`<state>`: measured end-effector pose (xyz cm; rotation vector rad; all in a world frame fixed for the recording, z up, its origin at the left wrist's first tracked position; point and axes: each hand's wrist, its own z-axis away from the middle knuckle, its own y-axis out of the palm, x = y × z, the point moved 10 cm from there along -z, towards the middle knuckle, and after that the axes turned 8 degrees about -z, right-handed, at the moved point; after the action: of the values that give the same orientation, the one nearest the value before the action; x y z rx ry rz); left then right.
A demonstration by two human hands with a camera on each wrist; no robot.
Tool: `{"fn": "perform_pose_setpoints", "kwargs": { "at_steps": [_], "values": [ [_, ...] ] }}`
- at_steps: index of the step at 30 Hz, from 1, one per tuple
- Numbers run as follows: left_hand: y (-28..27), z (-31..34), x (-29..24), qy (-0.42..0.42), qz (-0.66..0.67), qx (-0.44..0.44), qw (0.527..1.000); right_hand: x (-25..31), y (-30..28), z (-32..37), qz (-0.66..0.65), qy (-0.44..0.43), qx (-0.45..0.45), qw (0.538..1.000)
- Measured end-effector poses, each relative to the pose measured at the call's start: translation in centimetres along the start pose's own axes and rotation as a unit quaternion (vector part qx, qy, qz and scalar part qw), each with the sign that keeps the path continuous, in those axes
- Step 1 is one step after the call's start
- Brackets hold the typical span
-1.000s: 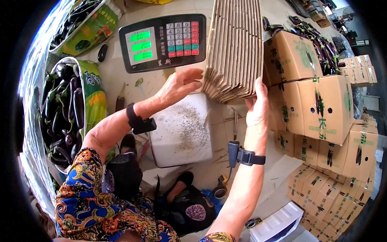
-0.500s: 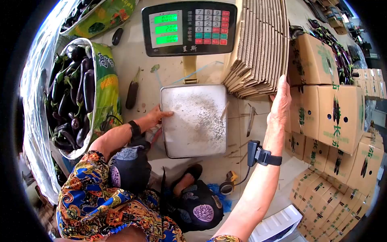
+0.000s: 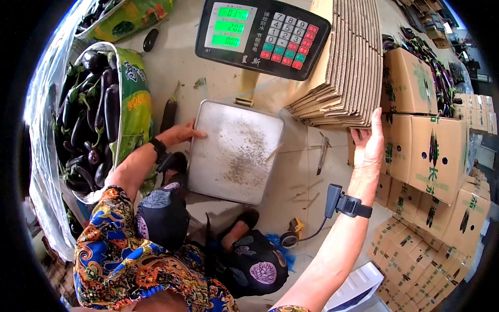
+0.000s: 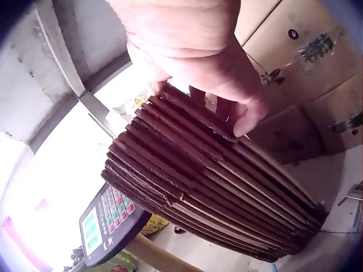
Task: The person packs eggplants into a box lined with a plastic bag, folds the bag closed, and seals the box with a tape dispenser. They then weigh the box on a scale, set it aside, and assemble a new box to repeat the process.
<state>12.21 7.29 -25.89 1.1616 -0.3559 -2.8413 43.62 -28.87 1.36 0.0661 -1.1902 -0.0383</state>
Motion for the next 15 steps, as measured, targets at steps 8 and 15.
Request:
{"fn": "perform_pose_setpoints", "kwargs": {
  "at_steps": [8, 15],
  "values": [
    [-3.0, 4.4, 5.4, 0.02, -0.16, -0.199, 0.967, 0.3, -3.0, -0.6, -0.048, 0.012, -0.046, 0.998],
    [-0.4, 20.3, 18.4, -0.115, -0.383, -0.137, 0.906, -0.6, -3.0, -3.0, -0.113, 0.064, -0.043, 0.991]
  ]
}}
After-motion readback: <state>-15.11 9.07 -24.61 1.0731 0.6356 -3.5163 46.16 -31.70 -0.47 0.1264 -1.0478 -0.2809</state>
